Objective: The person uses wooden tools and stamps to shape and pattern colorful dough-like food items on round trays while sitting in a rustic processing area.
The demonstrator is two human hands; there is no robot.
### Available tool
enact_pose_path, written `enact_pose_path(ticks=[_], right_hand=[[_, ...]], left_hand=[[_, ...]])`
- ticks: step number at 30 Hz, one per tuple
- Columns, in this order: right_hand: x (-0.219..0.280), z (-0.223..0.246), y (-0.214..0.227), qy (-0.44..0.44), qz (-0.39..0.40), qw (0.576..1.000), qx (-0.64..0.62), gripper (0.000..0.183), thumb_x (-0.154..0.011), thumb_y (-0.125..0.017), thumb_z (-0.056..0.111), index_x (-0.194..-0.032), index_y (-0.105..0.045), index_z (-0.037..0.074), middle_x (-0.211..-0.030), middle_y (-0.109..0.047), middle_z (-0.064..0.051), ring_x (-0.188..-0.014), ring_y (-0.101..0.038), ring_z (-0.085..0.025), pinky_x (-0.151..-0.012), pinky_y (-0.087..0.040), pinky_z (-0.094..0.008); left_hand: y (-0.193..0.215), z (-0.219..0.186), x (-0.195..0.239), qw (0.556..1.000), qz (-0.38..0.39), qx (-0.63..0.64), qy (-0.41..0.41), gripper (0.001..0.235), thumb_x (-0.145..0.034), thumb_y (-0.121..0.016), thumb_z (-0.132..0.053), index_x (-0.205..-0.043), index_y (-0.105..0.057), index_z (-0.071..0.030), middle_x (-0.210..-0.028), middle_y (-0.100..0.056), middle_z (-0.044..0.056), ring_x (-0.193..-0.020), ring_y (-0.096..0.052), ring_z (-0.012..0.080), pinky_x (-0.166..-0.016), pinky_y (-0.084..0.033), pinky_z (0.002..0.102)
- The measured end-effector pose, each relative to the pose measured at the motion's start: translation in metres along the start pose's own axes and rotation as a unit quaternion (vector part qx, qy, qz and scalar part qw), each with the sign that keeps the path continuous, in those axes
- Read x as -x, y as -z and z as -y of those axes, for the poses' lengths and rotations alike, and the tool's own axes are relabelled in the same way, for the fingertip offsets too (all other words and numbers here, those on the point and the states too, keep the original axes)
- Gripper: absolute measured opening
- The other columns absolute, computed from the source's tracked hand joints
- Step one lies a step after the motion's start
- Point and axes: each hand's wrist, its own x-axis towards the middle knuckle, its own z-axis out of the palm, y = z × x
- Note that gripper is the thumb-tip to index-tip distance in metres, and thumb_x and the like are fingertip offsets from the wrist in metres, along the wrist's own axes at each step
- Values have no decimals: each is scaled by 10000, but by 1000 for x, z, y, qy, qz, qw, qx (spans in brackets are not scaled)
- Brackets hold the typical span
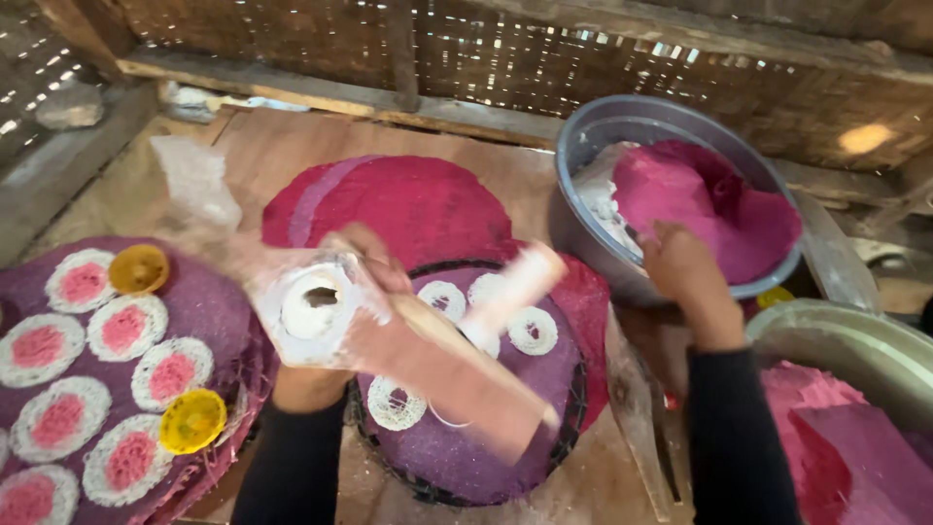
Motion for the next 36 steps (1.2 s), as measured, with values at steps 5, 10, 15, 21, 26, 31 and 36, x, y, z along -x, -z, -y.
enact_pose_path(ticks=[5, 10, 15, 21, 26, 31, 36], right_hand=[[98, 135, -58, -99, 351, 582, -727, 786, -907, -561, 652, -1334, -535, -7, -1171, -712, -129, -1035, -684, -227, -842, -558, -357], [182, 208, -66, -59, 499, 19, -864, 1081, -949, -449, 897, -1547, -338, 3, -1190, -666, -224, -955, -693, -257, -746, -566, -373], [182, 165, -21, -172, 290, 189, -922, 1015, -867, -442, 800, -1580, -274, 97, -1219, -628, -250, -950, -704, -302, -690, -583, -411], [178, 119, 17, -173, 20, 692, -700, 996, -890, -653, 575, -1622, -241, 40, -1199, -574, -218, -948, -667, -307, -677, -583, -389], [185, 118, 19, -108, 52, 783, -610, 947, -885, -703, 419, -1603, -228, 25, -1151, -535, -190, -852, -659, -277, -645, -581, -375], [189, 122, 26, -37, 89, 849, -519, 936, -861, -715, 290, -1586, -188, 20, -1244, -525, -183, -960, -648, -243, -760, -585, -372], [209, 129, 19, 40, 129, 854, -503, 962, -850, -754, 271, -1571, -186, -17, -1443, -466, -218, -1266, -584, -312, -1056, -500, -456]], left_hand=[[-4, 3, 21, 995, -1, 99, 19, 402, -803, -784, -246, -1133, -636, -71, -1017, -664, 71, -890, -655, 201, -710, -522, 361], [-24, 42, 20, 981, 38, 171, 79, 392, -817, -761, -227, -1144, -641, -47, -1038, -670, 70, -894, -661, 183, -697, -532, 347], [0, 79, -1, 968, 27, 133, 213, 385, -830, -738, -208, -1155, -645, -23, -1059, -677, 69, -897, -667, 165, -684, -541, 334], [-12, 77, 48, 917, 103, -382, -43, 306, -868, -718, -339, -1062, -711, -103, -980, -734, 59, -896, -710, 231, -793, -571, 395], [-31, 47, 67, 781, 210, -585, -64, 293, -808, -716, -405, -1035, -756, -224, -909, -734, 29, -839, -687, 260, -801, -502, 459], [-34, 20, 82, 789, 198, -561, -154, 408, -701, -734, -483, -1014, -742, -222, -854, -707, 39, -816, -677, 289, -794, -479, 463], [-38, 30, 105, 780, 319, -538, -28, 473, -679, -795, -548, -939, -728, -159, -770, -682, 114, -684, -654, 325, -732, -464, 491]])
